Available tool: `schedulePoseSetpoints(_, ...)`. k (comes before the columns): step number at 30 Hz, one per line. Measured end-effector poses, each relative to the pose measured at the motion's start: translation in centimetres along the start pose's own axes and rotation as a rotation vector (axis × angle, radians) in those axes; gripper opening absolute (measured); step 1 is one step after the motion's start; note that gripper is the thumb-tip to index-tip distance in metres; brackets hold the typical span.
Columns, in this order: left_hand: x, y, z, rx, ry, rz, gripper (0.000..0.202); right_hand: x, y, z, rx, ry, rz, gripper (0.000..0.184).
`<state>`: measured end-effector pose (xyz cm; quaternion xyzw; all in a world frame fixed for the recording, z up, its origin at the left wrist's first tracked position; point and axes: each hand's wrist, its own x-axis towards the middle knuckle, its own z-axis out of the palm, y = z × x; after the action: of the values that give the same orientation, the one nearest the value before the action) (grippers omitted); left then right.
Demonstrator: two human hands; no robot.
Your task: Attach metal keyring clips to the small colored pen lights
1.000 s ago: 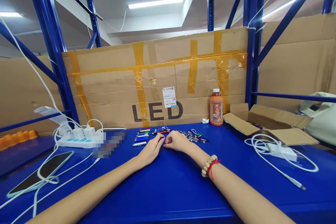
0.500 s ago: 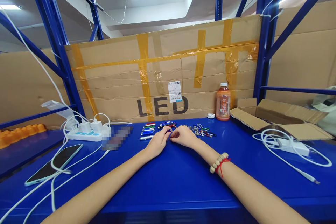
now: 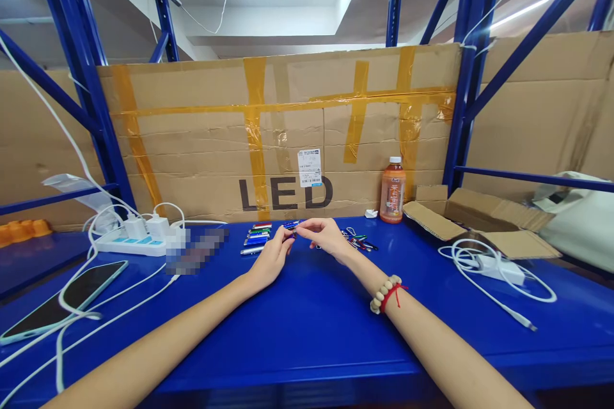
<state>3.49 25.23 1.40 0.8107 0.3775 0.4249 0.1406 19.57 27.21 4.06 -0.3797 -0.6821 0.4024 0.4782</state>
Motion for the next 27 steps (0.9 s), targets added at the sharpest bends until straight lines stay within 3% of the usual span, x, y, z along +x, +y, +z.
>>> schedulePoseSetpoints(5, -0.2, 0.3, -0.1, 0.023, -0.025, 0.020, 0.014, -0.2, -0.2, -0.4, -0.055, -0.086, 0.002, 0.041)
schedulePoseSetpoints(9, -0.5, 0.7, -0.4, 0.046, -0.102, 0.062, 0.014, -0.4, -0.2, -0.8, -0.018, -0.139, 0.082, 0.044)
schedulePoseSetpoints(15, -0.7, 0.9, -0.6, 0.090, -0.123, 0.138, 0.016, -0.5, 0.1, -1.3, -0.042, -0.201, 0.213, 0.045)
schedulePoseSetpoints(22, -0.7, 0.5, -0.4, 0.148, -0.081, 0.207, 0.020, -1.3, -0.2, -1.0, -0.056, -0.214, 0.304, 0.044)
schedulePoseSetpoints(27, -0.4, 0.0, -0.1, 0.144, -0.050, 0.221, 0.026, -1.5, -0.5, -0.1, -0.068, -0.115, 0.218, 0.050)
